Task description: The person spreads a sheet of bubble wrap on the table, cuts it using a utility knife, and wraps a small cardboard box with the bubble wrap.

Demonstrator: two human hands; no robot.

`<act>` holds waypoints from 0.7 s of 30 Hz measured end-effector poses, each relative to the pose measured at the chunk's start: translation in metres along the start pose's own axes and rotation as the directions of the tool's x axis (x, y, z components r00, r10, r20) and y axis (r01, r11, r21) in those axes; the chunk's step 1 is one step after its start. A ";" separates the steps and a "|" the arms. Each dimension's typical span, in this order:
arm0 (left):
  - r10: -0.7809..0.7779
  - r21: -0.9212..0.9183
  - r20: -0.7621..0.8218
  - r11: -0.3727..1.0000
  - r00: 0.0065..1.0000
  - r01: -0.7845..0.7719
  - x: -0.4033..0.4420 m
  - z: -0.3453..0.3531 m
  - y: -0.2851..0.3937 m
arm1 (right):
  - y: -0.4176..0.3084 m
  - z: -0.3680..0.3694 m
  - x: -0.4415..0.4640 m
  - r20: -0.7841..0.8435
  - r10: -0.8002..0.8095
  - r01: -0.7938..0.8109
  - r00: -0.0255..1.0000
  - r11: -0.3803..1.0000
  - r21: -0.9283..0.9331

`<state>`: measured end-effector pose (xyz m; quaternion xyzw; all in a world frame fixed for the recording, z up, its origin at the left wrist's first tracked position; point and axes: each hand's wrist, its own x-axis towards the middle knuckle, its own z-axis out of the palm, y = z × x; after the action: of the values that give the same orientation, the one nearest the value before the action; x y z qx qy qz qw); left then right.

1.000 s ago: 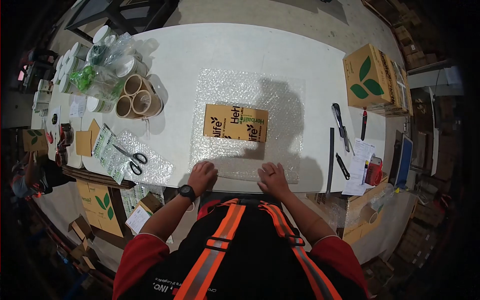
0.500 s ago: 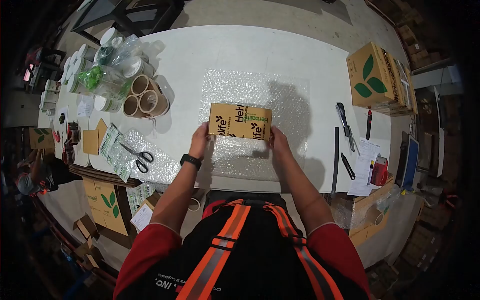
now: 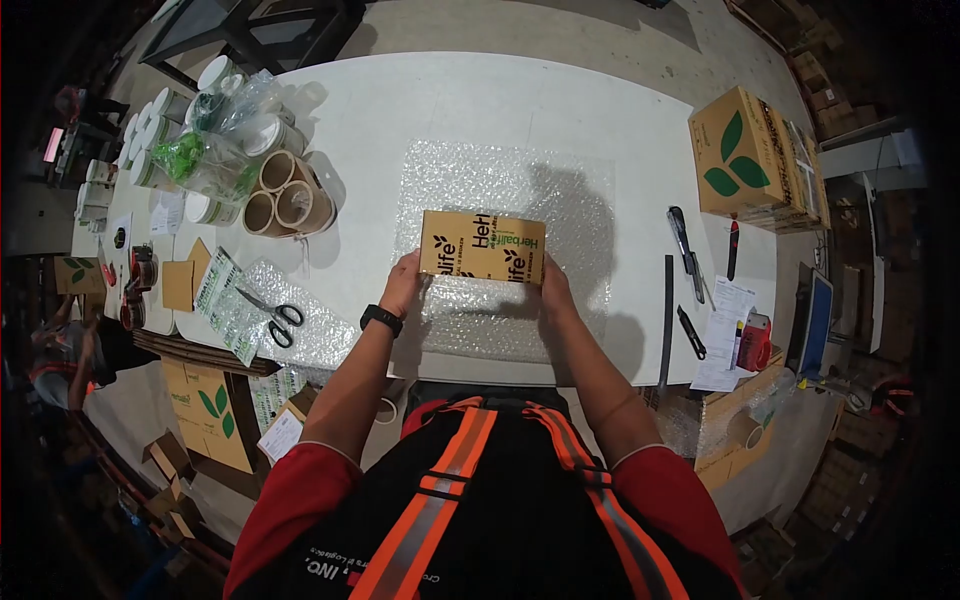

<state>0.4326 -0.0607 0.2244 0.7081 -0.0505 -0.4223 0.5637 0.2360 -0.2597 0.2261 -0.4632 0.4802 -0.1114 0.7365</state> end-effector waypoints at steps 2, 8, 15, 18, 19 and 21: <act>0.182 0.102 -0.096 0.980 0.978 -0.173 -0.011 -0.002 -0.010 | 0.025 -0.014 -0.005 -0.051 -0.160 0.152 0.986 0.979 -0.134; 0.513 0.693 0.461 0.302 0.724 -0.654 -0.114 -0.021 -0.019 | 0.041 -0.066 -0.110 0.439 -0.414 0.555 0.798 0.219 -0.802; 0.462 0.735 0.529 0.169 0.712 -0.656 -0.097 -0.037 -0.056 | 0.051 -0.075 -0.104 0.568 -0.456 0.599 0.685 -0.090 -0.795; 0.436 0.716 0.540 0.211 0.720 -0.666 -0.095 -0.028 -0.037 | 0.044 -0.080 -0.103 0.576 -0.455 0.638 0.679 -0.024 -0.770; 0.475 0.689 0.479 0.318 0.738 -0.651 -0.094 -0.029 -0.034 | 0.042 -0.078 -0.099 0.565 -0.439 0.652 0.699 0.068 -0.755; 0.338 0.662 0.246 0.626 0.908 -0.413 -0.086 -0.032 -0.028 | 0.046 -0.070 -0.081 0.357 -0.476 0.554 0.804 0.380 -0.741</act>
<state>0.3873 0.0206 0.2472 0.8198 -0.3807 -0.2783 0.3249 0.1244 -0.2256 0.2313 -0.8785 0.2751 -0.0795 0.3824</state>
